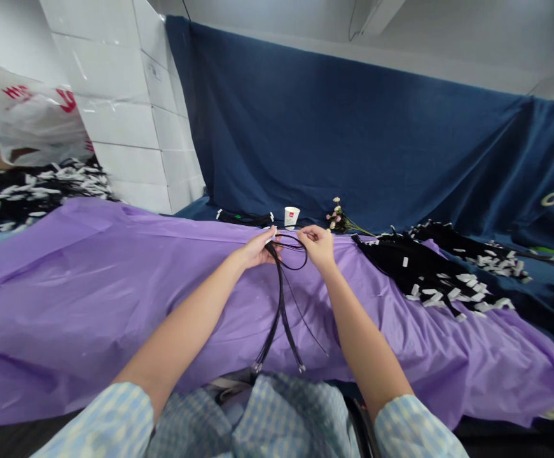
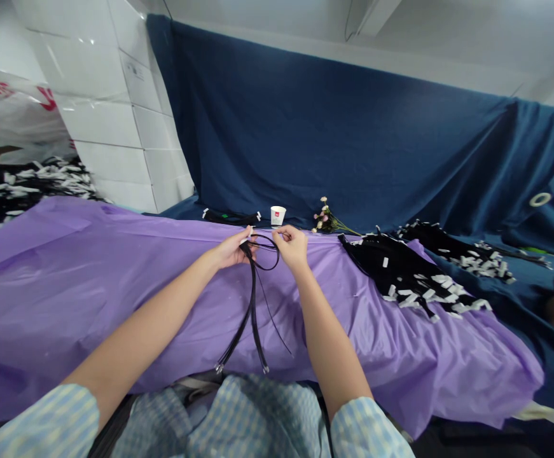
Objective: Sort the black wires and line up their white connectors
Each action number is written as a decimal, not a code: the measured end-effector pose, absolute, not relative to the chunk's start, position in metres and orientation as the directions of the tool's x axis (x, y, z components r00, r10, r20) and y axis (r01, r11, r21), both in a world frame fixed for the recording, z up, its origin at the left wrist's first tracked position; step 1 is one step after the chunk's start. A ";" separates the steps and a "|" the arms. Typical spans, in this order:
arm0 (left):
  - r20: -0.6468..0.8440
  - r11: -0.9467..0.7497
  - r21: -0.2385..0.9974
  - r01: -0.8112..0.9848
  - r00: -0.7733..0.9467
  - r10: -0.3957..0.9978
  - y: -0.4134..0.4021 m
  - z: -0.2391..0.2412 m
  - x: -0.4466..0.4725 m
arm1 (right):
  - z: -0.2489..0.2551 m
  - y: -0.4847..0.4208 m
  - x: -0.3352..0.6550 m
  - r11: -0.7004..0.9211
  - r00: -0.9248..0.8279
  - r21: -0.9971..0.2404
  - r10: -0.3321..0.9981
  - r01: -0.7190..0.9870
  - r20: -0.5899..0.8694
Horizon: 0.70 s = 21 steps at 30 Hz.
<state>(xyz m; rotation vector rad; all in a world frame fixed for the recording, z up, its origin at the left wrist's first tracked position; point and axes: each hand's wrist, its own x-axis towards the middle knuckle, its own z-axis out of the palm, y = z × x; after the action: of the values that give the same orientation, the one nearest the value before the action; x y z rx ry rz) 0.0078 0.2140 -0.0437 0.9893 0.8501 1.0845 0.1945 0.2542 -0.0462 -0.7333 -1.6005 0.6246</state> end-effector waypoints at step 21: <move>-0.139 0.200 0.958 -0.207 0.278 0.951 0.206 -0.044 0.014 | -0.041 0.239 0.193 0.800 -0.193 -0.560 0.597 0.216 0.779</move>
<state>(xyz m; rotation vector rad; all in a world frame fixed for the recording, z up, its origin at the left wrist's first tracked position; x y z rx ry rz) 0.0137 0.2059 -0.0445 1.0289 0.9271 0.9963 0.1934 0.2391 -0.0410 -0.6308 -1.7664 0.3880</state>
